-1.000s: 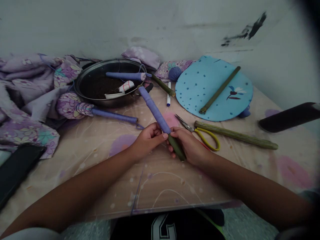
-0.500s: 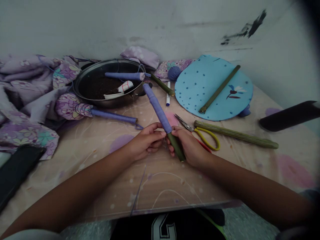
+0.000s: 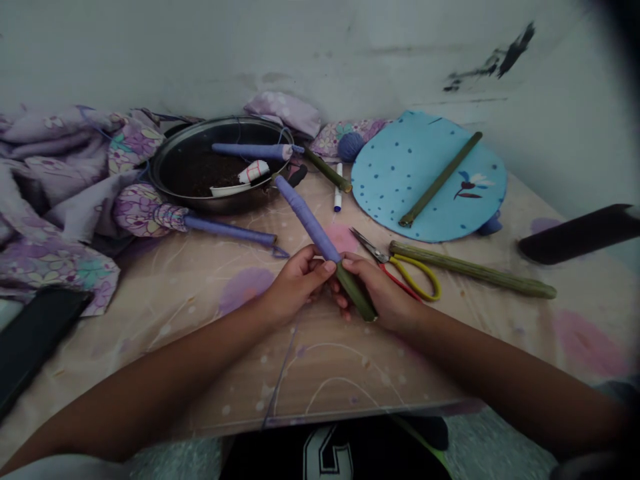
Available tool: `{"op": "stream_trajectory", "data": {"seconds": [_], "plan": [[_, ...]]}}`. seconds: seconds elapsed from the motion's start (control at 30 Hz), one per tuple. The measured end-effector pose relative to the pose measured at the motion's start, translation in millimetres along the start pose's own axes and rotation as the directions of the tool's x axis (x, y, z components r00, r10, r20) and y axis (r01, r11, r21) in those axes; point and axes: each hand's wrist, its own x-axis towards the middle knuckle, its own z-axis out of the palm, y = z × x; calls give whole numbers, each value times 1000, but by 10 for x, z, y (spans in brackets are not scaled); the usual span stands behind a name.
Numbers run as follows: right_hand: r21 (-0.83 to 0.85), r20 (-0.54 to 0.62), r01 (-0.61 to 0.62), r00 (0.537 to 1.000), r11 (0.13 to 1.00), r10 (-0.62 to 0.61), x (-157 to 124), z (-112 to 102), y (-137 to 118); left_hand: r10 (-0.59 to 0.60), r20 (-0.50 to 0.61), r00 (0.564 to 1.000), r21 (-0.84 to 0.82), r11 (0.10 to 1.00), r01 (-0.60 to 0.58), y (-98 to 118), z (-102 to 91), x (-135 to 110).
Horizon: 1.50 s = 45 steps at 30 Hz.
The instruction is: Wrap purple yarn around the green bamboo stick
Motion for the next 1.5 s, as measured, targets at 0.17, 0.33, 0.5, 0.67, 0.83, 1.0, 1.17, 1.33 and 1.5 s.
{"op": "stream_trajectory", "data": {"seconds": [0.17,0.33,0.5,0.67,0.83,1.0,1.17,1.33,1.5], "plan": [[44,2,0,1000,999,0,-7,3,-3,-20,14,1000,0,1000,20,8,5,-1],[56,-49,-30,998,998,33,11,17,-12,-45,-39,998,-18,999,45,12,-1,-4],[37,-7,-62,998,997,62,2,11,-9,-94,59,994,1,996,95,18,-47,3],[31,2,-32,999,999,32,2,4,2,-76,72,994,31,997,74,7,-50,6],[80,-29,-41,999,996,43,14,-3,-2,-10,75,997,4,1000,10,1,24,-1],[71,0,-16,1000,997,16,1,-3,-2,13,78,997,-46,999,-10,4,57,-1],[70,17,-8,1000,998,7,9,-3,14,24,135,991,-111,994,-9,-11,41,-3],[-9,26,-12,1000,1000,12,4,-1,-17,55,156,986,-60,997,-46,-35,20,-5],[-135,-99,24,994,991,-38,-10,31,-28,77,24,997,53,996,-79,-42,-15,-2]]}}
